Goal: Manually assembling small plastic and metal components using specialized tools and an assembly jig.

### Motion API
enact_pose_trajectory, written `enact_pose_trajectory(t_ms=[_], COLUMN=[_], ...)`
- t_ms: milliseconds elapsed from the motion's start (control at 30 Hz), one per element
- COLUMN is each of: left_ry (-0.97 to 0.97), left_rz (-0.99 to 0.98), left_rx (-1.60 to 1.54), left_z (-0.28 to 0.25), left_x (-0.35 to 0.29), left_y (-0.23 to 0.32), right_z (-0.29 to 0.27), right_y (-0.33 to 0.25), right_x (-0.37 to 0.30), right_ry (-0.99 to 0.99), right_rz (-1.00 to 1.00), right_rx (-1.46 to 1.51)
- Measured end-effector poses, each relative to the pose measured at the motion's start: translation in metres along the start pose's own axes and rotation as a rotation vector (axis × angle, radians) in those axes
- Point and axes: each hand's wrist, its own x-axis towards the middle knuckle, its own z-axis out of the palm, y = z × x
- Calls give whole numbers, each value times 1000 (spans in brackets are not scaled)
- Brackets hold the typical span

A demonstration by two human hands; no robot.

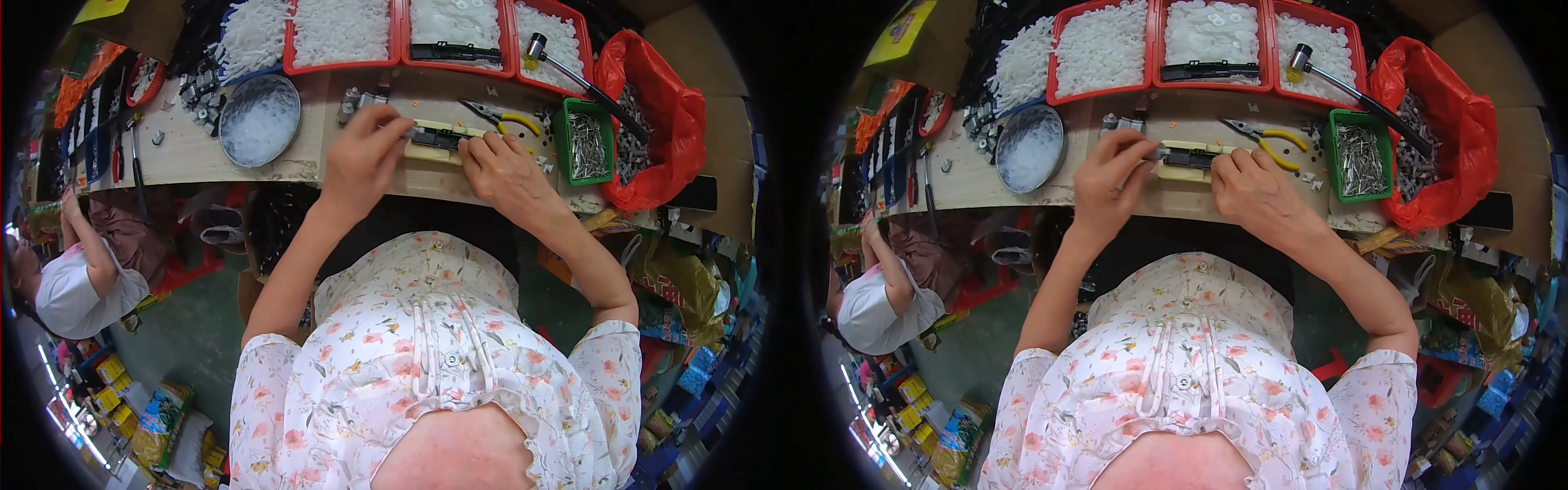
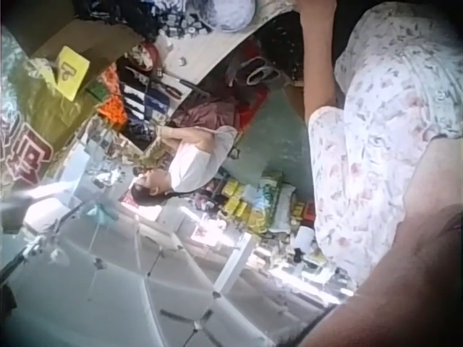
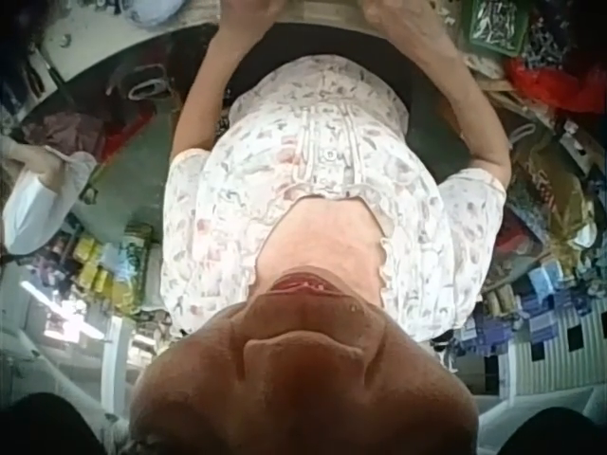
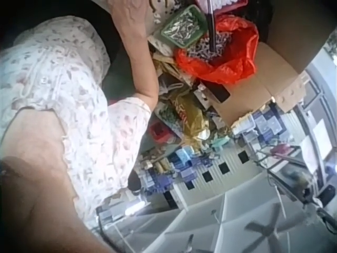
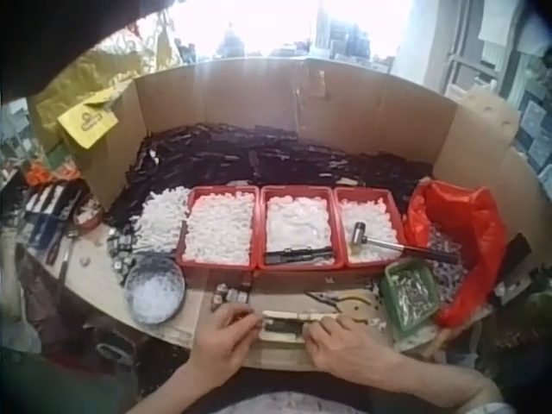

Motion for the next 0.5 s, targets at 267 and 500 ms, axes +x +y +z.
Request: enact_pose_trajectory(t_ms=[267,500], left_ry=[-80,-89], left_rz=[355,402], left_rx=[231,262], left_z=[28,26], left_x=[-5,-16], left_y=[-12,-16], right_z=[17,22], right_y=[4,7], right_x=[-2,-4], right_ry=[77,139], right_rz=[24,86], right_rx=[126,273])
